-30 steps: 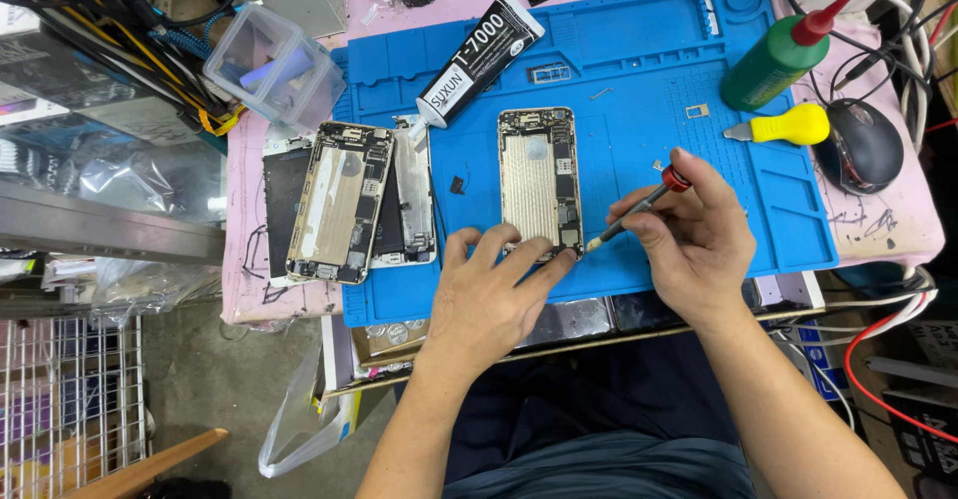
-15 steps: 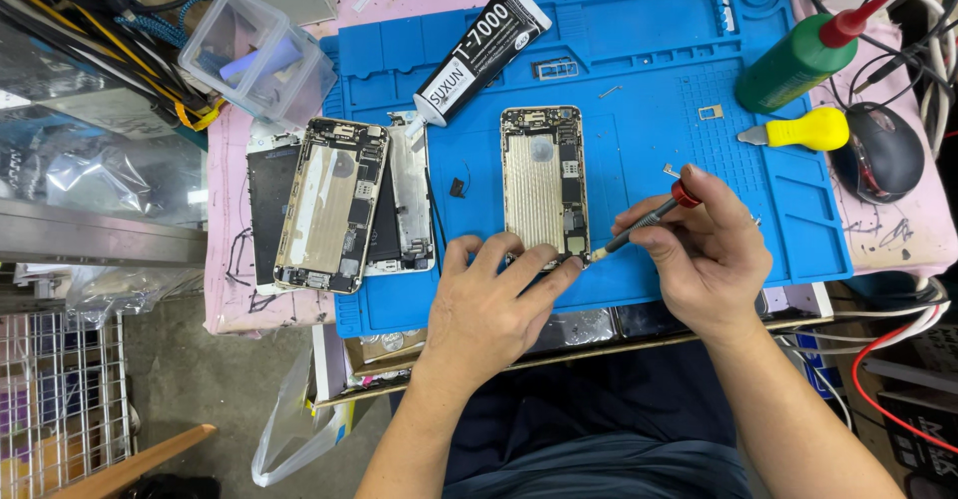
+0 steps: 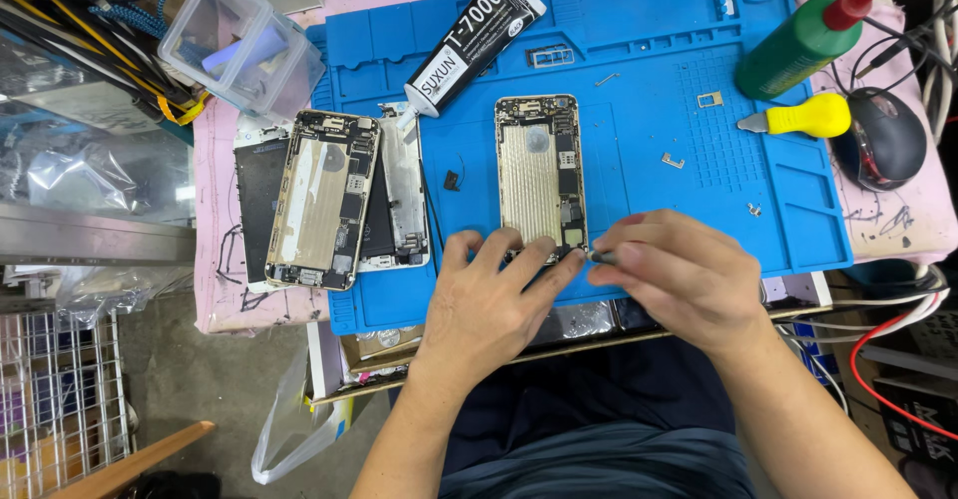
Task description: The person repairs a phone on a workbench by using a screwdriver and tweezers to remove internal screws and manipulate small components.
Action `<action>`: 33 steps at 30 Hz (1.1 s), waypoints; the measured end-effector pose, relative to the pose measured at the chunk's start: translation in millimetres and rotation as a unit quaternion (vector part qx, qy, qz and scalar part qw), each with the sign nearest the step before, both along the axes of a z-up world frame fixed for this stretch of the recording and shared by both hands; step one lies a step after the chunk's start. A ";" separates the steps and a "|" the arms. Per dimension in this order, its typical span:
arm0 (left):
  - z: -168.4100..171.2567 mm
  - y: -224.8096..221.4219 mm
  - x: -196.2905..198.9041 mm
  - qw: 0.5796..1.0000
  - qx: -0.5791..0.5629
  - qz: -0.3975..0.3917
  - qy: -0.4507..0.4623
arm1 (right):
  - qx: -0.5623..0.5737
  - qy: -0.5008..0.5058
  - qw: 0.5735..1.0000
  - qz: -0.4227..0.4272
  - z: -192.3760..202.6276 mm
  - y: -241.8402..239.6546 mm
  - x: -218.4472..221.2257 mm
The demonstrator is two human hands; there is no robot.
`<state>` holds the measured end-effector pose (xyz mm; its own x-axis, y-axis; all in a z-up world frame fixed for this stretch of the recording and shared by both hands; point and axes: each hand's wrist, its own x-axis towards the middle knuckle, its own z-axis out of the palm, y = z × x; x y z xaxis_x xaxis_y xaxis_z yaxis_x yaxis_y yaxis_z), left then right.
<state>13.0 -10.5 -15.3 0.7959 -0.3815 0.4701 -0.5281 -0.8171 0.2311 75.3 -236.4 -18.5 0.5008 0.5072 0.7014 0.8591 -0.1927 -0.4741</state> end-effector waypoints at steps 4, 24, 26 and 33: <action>3.7 0.8 3.1 1.000 -0.009 -0.005 -0.001 | -0.030 -0.005 0.998 -0.047 19.4 8.7 2.4; 8.0 -1.7 -1.2 0.999 -0.037 -0.003 0.002 | 0.208 0.226 0.947 -0.095 -44.9 -16.5 -4.5; 8.1 -2.2 -0.3 0.998 -0.057 -0.005 0.006 | 0.215 0.233 0.944 -0.094 -44.6 -16.8 -3.8; 15.0 -13.9 1.6 0.991 -0.133 0.016 0.008 | 0.253 0.287 0.921 -0.072 -40.1 -21.5 1.8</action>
<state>14.6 -24.4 -0.3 0.8141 -0.2197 0.5375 -0.4969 -0.7426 0.4491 77.2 -257.9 -58.6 0.8991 0.0873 0.4289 0.4223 0.0843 -0.9025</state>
